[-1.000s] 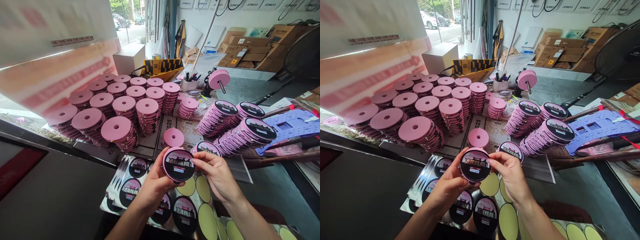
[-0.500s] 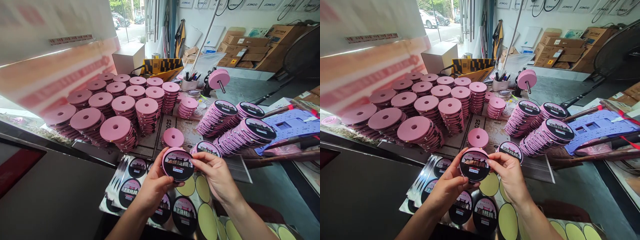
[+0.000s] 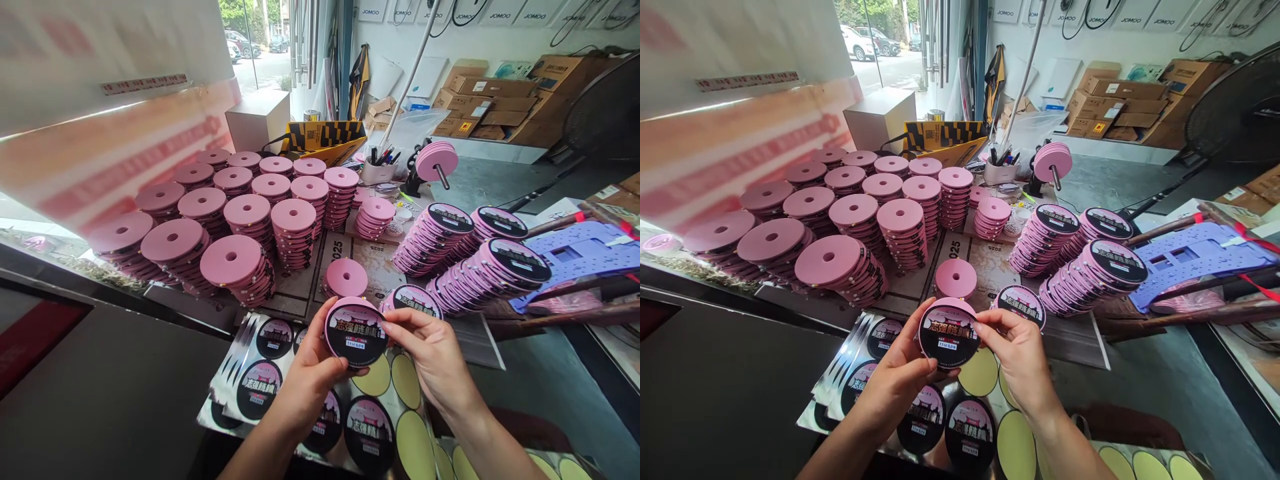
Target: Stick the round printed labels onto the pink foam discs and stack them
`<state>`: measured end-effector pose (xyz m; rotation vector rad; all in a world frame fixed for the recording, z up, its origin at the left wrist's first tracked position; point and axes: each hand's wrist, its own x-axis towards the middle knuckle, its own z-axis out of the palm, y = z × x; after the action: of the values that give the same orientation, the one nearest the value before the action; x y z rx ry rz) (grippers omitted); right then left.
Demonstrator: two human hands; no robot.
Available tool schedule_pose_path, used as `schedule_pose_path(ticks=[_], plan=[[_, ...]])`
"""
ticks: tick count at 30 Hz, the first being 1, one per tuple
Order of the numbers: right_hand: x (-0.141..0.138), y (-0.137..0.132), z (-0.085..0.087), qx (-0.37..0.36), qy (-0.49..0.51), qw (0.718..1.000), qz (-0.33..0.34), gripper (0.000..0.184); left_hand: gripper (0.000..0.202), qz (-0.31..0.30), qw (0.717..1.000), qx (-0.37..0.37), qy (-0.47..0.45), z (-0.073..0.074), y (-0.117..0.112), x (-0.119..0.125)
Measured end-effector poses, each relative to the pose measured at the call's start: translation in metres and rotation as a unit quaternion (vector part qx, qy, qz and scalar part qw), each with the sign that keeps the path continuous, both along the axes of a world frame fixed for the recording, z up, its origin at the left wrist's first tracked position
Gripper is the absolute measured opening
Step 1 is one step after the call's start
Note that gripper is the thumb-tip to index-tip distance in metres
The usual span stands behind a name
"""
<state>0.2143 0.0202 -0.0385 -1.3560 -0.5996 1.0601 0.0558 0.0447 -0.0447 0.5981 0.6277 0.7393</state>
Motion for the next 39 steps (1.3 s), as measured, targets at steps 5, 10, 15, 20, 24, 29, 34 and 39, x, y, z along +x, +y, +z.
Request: schedule_pose_path(ticks=[5, 10, 15, 20, 24, 29, 34, 39], plan=[[0.0, -0.001, -0.004, 0.0, -0.032, 0.999, -0.001, 0.015, 0.069, 0.005, 0.999, 0.034, 0.012, 0.002, -0.002, 0.001], [-0.004, -0.002, -0.004, -0.001, -0.156, 0.988, -0.003, 0.013, 0.062, 0.023, 0.991, 0.12, 0.062, 0.006, -0.006, 0.003], [-0.005, -0.007, 0.007, -0.022, -0.38, 0.925, 0.003, 0.023, 0.051, 0.044, 0.973, 0.199, 0.108, 0.007, -0.012, 0.005], [0.014, -0.01, 0.009, 0.004, -0.201, 0.979, 0.043, 0.032, 0.047, 0.032, 0.983, 0.141, 0.111, 0.005, -0.01, 0.024], [0.057, -0.005, 0.005, -0.005, -0.108, 0.993, -0.043, 0.034, 0.055, -0.002, 0.976, 0.181, 0.123, -0.002, -0.005, 0.034], [0.101, 0.004, -0.01, -0.045, -0.097, 0.989, -0.1, 0.042, 0.042, -0.105, 0.82, 0.456, 0.328, -0.039, 0.008, 0.005], [0.111, 0.008, -0.026, -0.064, -0.128, 0.987, -0.075, 0.046, 0.056, -0.254, 0.603, 0.617, 0.437, -0.089, 0.016, -0.022], [0.092, -0.014, -0.022, -0.033, -0.356, 0.926, -0.122, 0.032, 0.066, -0.283, 0.535, 0.649, 0.462, -0.119, 0.002, -0.016]])
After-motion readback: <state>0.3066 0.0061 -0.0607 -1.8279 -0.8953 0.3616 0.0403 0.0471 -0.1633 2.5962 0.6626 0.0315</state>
